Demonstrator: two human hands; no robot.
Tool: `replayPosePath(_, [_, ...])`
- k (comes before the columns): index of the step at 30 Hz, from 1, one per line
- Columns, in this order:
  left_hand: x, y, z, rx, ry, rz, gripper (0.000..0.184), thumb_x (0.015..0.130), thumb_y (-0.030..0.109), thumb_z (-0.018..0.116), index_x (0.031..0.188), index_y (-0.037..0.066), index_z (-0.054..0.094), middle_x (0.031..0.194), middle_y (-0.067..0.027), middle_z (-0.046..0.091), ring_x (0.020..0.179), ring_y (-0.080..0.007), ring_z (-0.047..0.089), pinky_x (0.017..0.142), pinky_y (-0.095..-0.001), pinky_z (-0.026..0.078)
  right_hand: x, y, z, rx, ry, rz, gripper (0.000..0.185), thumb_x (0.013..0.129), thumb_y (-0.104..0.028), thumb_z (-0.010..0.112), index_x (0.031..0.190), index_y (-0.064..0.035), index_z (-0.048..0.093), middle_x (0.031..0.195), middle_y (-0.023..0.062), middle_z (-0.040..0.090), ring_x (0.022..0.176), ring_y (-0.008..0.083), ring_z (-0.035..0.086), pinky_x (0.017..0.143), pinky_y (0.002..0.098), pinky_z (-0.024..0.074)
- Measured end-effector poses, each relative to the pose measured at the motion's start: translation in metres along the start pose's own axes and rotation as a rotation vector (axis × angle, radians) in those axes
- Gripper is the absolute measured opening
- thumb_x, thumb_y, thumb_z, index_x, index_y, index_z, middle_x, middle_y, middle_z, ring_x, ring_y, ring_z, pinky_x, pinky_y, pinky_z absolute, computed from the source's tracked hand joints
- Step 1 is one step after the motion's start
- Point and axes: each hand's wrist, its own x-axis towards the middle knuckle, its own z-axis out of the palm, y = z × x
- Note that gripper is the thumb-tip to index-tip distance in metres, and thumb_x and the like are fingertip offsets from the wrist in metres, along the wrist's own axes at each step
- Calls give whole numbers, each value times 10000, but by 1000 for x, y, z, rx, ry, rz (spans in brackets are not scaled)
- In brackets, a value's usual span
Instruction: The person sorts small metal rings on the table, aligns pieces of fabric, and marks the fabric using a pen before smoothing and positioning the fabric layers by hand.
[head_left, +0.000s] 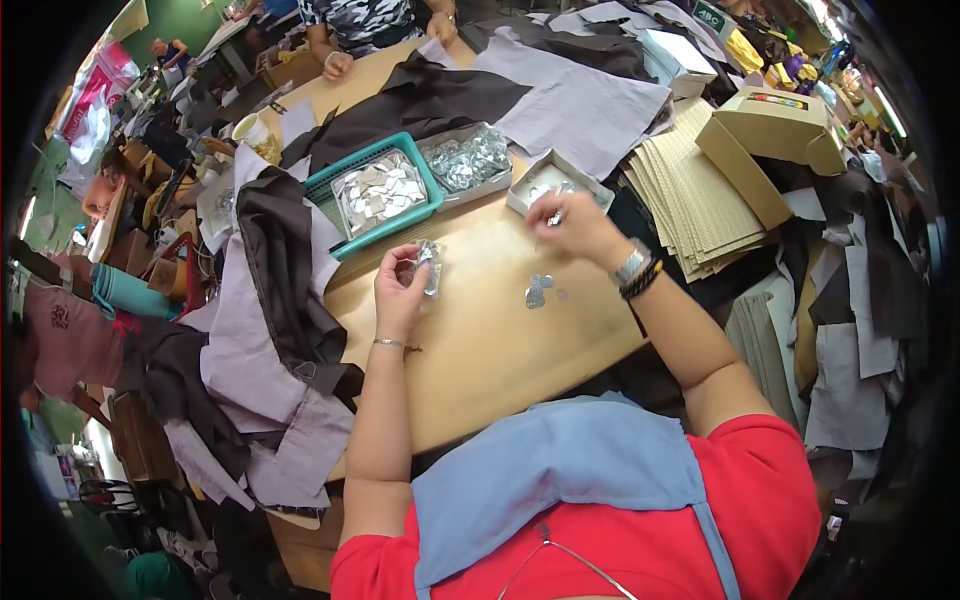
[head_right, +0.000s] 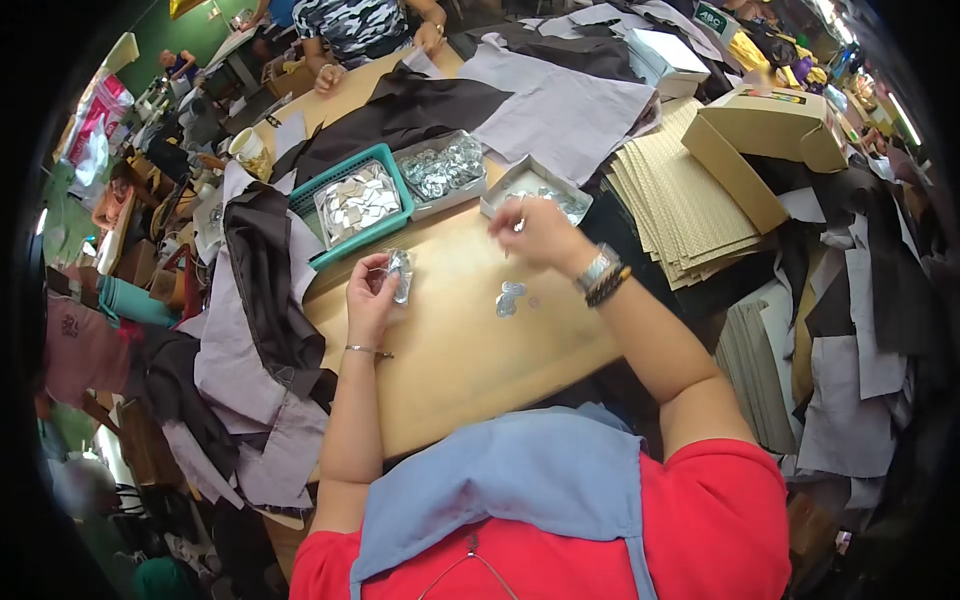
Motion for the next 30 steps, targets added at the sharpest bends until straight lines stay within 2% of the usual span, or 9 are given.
replayPosePath(2, [0,-3,-7,266,-21,44,266,831,22,701,1082,33,614,979,-7,620,904,-87,592,763,-236,493,22,24,-17,-171,213,-191,121,759,-27,663,868,-12,714,849,142,702,782,218,675,704,320,532])
replayPosePath(4, [3,-10,-9,515,50,209,269,792,86,732,1043,59,640,1051,-83,609,995,-203,588,842,-331,478,34,42,-32,-288,163,-4,165,748,-52,683,904,-9,715,854,151,707,799,251,685,739,341,536])
replayPosePath(6, [-4,0,-4,804,108,470,282,781,134,747,1037,74,646,1116,-131,591,1073,-283,563,919,-392,455,34,64,-38,-545,56,-57,205,755,-92,684,941,-13,716,874,172,708,827,295,688,778,370,536])
replayPosePath(9, [-17,37,27,1021,62,719,341,774,205,761,1068,87,636,1218,-170,541,1171,-370,486,1006,-467,389,21,65,-34,-516,104,-67,204,811,-136,661,978,-34,720,881,184,695,822,333,673,764,391,532])
replayPosePath(12, [-29,37,72,841,-369,560,415,796,256,762,1142,89,606,1326,-185,514,1268,-404,442,1026,-492,391,8,63,-30,-442,255,-239,150,868,-156,653,944,-40,711,909,153,687,836,321,652,753,386,521])
replayPosePath(14, [-39,31,104,863,-548,565,447,823,321,736,1196,113,604,1391,-195,468,1327,-417,389,1056,-499,371,-1,59,-27,-459,328,-341,139,866,-163,664,919,-40,703,924,140,684,865,317,643,768,385,518])
replayPosePath(17, [-46,17,134,1024,-580,590,441,855,363,700,1221,133,613,1445,-181,420,1347,-431,360,1082,-505,350,-19,52,-21,-417,348,-453,163,875,-141,675,1003,-40,679,1036,138,676,944,309,641,833,378,507])
replayPosePath(25, [-33,9,112,1006,-792,426,262,871,120,608,1124,95,668,1265,-92,604,1226,-292,537,1035,-442,429,-53,51,49,22,87,-289,305,978,-137,522,1237,15,577,1281,210,582,1186,325,567,1015,396,444])
replayPosePath(30, [-44,33,87,1019,-786,687,272,899,99,582,1164,72,639,1271,-108,604,1211,-329,541,948,-403,500,-31,77,68,-465,137,-311,421,926,-81,480,1333,26,476,1392,285,456,1296,405,448,1073,431,383])
